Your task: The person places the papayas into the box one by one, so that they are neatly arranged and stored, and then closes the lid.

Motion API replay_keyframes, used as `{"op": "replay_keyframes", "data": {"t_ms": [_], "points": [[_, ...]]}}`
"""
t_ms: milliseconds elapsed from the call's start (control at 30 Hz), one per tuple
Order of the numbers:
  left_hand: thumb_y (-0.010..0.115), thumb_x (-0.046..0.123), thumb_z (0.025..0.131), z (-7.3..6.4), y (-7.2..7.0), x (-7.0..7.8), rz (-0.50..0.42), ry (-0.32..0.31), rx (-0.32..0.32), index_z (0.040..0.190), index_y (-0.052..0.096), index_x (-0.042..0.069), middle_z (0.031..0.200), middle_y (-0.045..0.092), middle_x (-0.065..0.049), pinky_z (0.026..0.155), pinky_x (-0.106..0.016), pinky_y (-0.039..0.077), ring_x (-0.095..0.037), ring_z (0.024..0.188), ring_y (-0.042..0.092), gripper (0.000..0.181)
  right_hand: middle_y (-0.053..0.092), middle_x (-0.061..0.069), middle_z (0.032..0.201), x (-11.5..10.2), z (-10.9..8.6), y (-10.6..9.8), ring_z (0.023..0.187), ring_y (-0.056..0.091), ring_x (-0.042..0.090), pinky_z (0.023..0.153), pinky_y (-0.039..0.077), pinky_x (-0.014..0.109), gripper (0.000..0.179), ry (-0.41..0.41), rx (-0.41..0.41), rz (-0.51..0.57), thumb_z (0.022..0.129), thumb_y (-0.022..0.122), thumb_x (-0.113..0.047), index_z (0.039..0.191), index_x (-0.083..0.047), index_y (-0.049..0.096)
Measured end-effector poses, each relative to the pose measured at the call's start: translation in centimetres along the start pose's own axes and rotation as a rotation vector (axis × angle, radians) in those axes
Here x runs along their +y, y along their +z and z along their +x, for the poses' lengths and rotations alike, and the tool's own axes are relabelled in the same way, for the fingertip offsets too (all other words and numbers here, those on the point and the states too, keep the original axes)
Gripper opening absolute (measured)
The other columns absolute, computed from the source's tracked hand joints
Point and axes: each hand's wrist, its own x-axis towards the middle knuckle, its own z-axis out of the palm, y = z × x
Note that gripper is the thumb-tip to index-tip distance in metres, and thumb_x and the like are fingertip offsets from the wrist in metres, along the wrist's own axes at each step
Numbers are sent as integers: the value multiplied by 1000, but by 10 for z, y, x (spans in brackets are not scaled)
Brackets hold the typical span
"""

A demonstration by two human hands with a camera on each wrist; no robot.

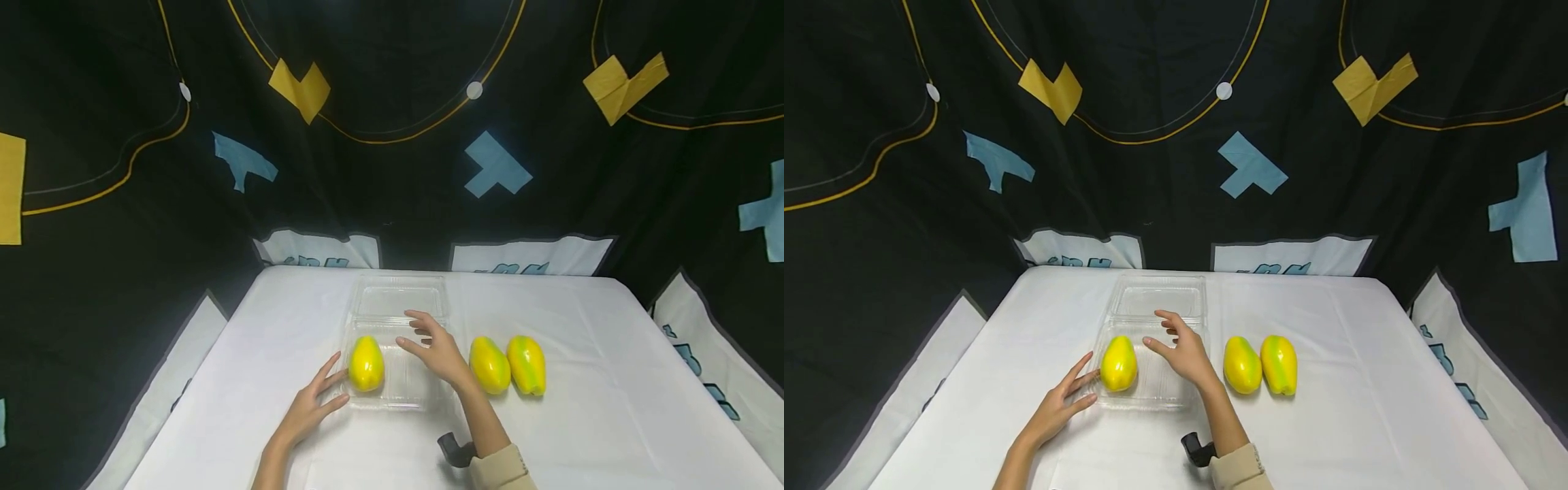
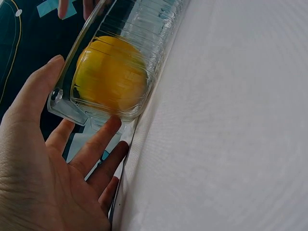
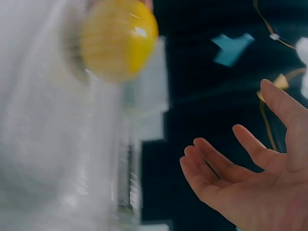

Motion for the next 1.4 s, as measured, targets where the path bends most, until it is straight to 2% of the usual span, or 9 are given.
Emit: {"op": "replay_keyframes", "data": {"t_ms": [267, 367, 433, 467, 667, 800, 1033, 1167, 1400], "points": [[63, 36, 86, -3, -2, -1, -7, -18, -1, 146, 24, 32, 129, 54, 5, 95, -73, 13, -34, 132, 29, 72, 57, 11, 123, -10, -6, -51, 112, 53, 27, 98, 40, 43, 46, -78, 246, 192, 85, 69, -23, 127, -15, 53], [63, 37, 85, -4, -4, 0, -7, -38, 3, 146, 24, 32, 129, 54, 6, 95, -72, 13, -33, 132, 30, 73, 59, 7, 120, 28, 2, -67, 110, 55, 21, 98, 41, 33, 40, -179, 379, 246, 87, 66, -23, 125, -16, 55], [63, 38, 85, -5, -4, 0, -7, -47, 3, 146, 24, 33, 129, 54, 6, 95, -72, 14, -34, 132, 30, 73, 59, 6, 121, 36, -1, -79, 111, 54, 21, 100, 39, 34, 39, -156, 440, 239, 89, 63, -24, 126, -17, 54], [63, 38, 85, -5, -4, -1, -8, -50, 0, 146, 24, 33, 129, 54, 5, 95, -72, 13, -34, 132, 30, 73, 59, 3, 121, 60, 3, -84, 111, 54, 18, 99, 40, 30, 39, -183, 473, 216, 89, 63, -28, 127, -20, 54], [63, 38, 85, -5, -3, -3, -7, -48, -4, 146, 24, 33, 129, 54, 5, 95, -73, 13, -35, 131, 31, 72, 59, -8, 120, 132, -1, -111, 109, 53, 9, 92, 43, 22, 42, -113, 663, 122, 86, 63, -42, 126, -32, 54], [63, 39, 84, -5, -2, -2, 0, -50, -1, 146, 24, 35, 129, 53, 7, 95, -72, 14, -34, 131, 32, 73, 56, -10, 123, 167, -9, -124, 112, 51, 9, 94, 43, 25, 44, 8, 768, 119, 86, 63, -41, 127, -36, 52], [62, 36, 86, -3, -3, -1, -15, -37, -15, 146, 23, 34, 130, 53, 2, 94, -73, 13, -37, 132, 29, 72, 52, -10, 128, 191, -31, -135, 117, 46, 8, 94, 42, 20, 51, 118, 733, 154, 83, 68, -37, 130, -38, 48], [63, 37, 86, -1, -2, 0, -15, -41, -15, 146, 23, 34, 130, 53, 3, 95, -72, 13, -35, 132, 29, 72, 47, -7, 135, 177, -44, -137, 124, 40, 9, 98, 37, 19, 57, 102, 639, 240, 83, 70, -25, 135, -29, 47], [64, 37, 84, 2, 0, 2, -16, -47, -9, 145, 24, 35, 130, 53, 7, 96, -71, 13, -32, 133, 29, 74, 34, 5, 146, 141, -66, -139, 134, 28, 18, 109, 22, 45, 64, 117, 448, 304, 86, 66, -14, 142, -14, 35]]}}
